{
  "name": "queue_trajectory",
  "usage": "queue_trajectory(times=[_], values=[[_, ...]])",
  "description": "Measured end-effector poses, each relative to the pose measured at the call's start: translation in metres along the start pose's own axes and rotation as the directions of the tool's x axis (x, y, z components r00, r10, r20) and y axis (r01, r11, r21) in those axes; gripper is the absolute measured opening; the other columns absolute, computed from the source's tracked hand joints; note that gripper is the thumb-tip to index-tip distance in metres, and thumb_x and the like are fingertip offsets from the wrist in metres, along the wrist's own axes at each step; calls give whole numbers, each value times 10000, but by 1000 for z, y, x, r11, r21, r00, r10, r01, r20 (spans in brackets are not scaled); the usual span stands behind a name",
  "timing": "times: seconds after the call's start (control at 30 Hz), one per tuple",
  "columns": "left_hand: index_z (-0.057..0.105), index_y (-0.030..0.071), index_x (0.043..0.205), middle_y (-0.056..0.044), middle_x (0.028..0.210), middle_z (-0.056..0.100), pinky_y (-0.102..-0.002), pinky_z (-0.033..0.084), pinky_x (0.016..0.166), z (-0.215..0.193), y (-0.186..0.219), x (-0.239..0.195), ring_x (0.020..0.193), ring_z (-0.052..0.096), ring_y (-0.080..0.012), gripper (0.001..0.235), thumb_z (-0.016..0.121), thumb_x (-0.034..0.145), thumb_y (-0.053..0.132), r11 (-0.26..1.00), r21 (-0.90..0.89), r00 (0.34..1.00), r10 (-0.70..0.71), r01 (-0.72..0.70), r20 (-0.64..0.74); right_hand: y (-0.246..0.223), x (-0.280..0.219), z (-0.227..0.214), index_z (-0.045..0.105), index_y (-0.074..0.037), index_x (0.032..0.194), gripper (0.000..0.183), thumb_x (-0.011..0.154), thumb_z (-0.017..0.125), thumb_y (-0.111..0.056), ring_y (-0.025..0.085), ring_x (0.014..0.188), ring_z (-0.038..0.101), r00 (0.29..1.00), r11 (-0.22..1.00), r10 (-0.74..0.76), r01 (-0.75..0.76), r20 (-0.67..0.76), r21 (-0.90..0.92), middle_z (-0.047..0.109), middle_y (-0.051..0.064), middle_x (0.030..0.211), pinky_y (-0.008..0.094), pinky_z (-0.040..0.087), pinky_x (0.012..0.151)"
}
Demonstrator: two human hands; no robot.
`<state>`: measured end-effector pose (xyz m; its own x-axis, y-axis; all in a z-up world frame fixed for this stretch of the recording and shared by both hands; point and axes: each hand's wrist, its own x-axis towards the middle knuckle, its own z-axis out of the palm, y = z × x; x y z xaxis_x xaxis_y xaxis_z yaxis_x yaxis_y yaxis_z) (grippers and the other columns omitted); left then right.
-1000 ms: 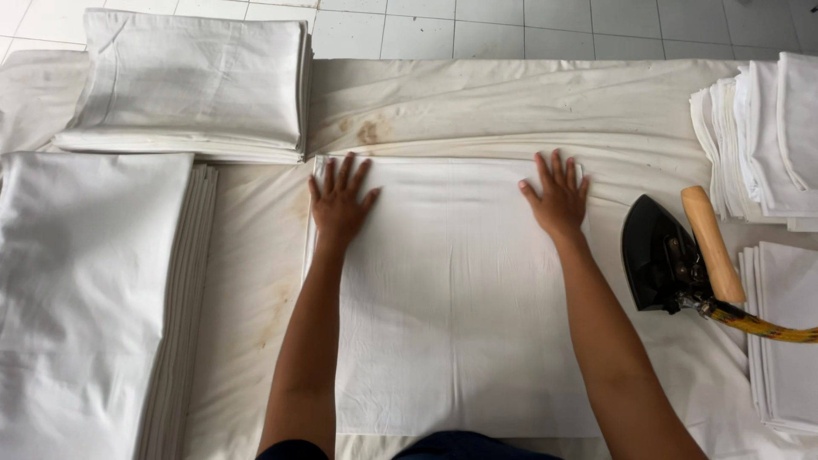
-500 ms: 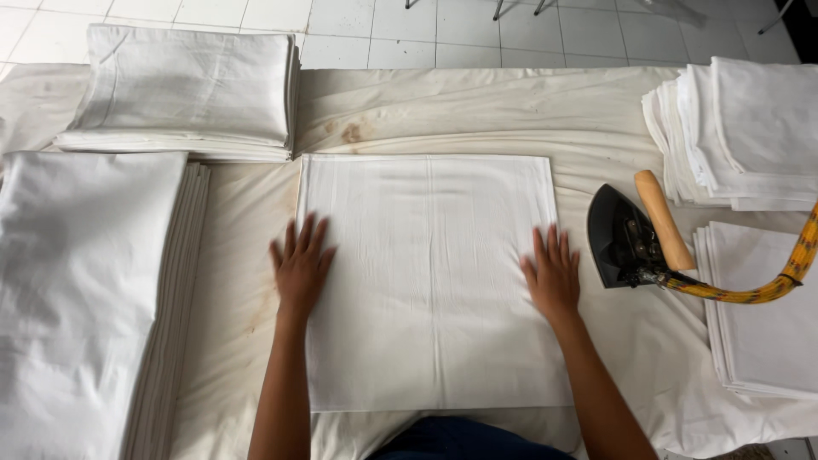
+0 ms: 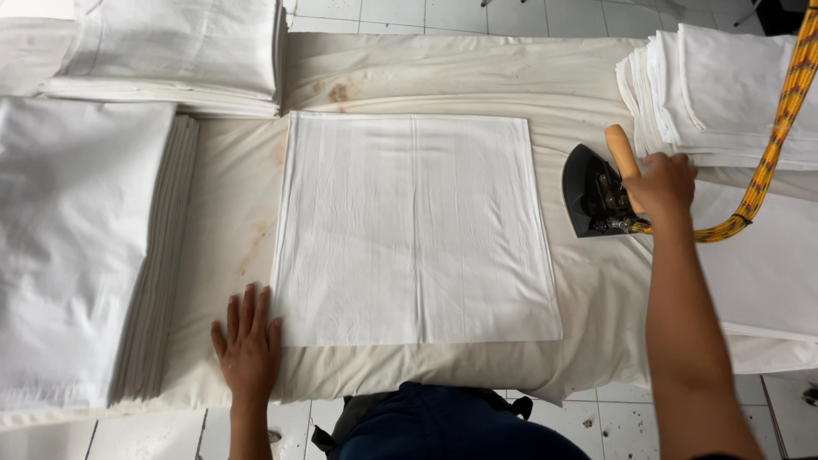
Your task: The person irons white linens on a large table, unfolding each piece, pressing it with an iron, and then folding it to place it onto a stack.
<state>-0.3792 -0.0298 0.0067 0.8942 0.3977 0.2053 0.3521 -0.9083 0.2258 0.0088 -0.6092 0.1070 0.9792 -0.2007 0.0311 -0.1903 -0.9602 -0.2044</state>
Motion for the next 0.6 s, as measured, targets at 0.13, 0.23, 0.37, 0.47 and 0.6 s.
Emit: queue_trajectory(times=[0.13, 0.23, 0.37, 0.47, 0.6], values=[[346, 257, 1543, 29, 1605, 345, -540, 186, 1180, -3, 6, -2, 1496, 282, -260, 537, 325, 1025, 399, 1000, -24, 996, 2, -4, -87, 1, 64, 32, 685, -114, 1158, 580, 602, 692, -281, 467, 1107, 440, 966, 988, 122, -96, 228, -120, 482, 269, 1231, 465, 434, 863], [416, 251, 1506, 30, 1579, 394, -512, 196, 1188, -2, 6, -2, 1482, 321, -250, 505, 381, 1018, 377, 999, -38, 990, -17, 12, -137, -7, 61, 32, 680, 36, 1125, 515, 620, 695, -69, 449, 875, 681, 962, 992, 111, -121, 248, 26, 709, 266, 988, 485, 533, 697], [535, 201, 1429, 10, 1506, 509, -488, 293, 1146, -3, 7, -7, 1427, 430, -255, 439, 452, 1022, 344, 999, -31, 964, 23, -32, -266, 0, 45, 31, 675, -83, 942, 307, 645, 636, -15, 350, 803, 626, 965, 970, 56, -113, 254, 214, 675, 125, 904, 448, 462, 680], [568, 186, 1393, 7, 1480, 537, -483, 308, 1134, -4, 7, -4, 1402, 461, -257, 413, 474, 1018, 331, 998, -44, 955, 34, -49, -296, 0, 27, 33, 673, -127, 957, 308, 659, 644, -52, 354, 825, 641, 987, 981, 24, -53, 158, 184, 686, 101, 920, 453, 476, 693], [618, 196, 1334, 22, 1443, 573, -470, 332, 1114, -1, 7, -5, 1363, 504, -244, 378, 529, 983, 303, 999, -28, 940, 20, -31, -342, -31, -44, 7, 611, -51, 1026, 308, 720, 623, -25, 395, 828, 613, 997, 976, -76, 76, -7, 205, 644, 174, 934, 474, 459, 653]])
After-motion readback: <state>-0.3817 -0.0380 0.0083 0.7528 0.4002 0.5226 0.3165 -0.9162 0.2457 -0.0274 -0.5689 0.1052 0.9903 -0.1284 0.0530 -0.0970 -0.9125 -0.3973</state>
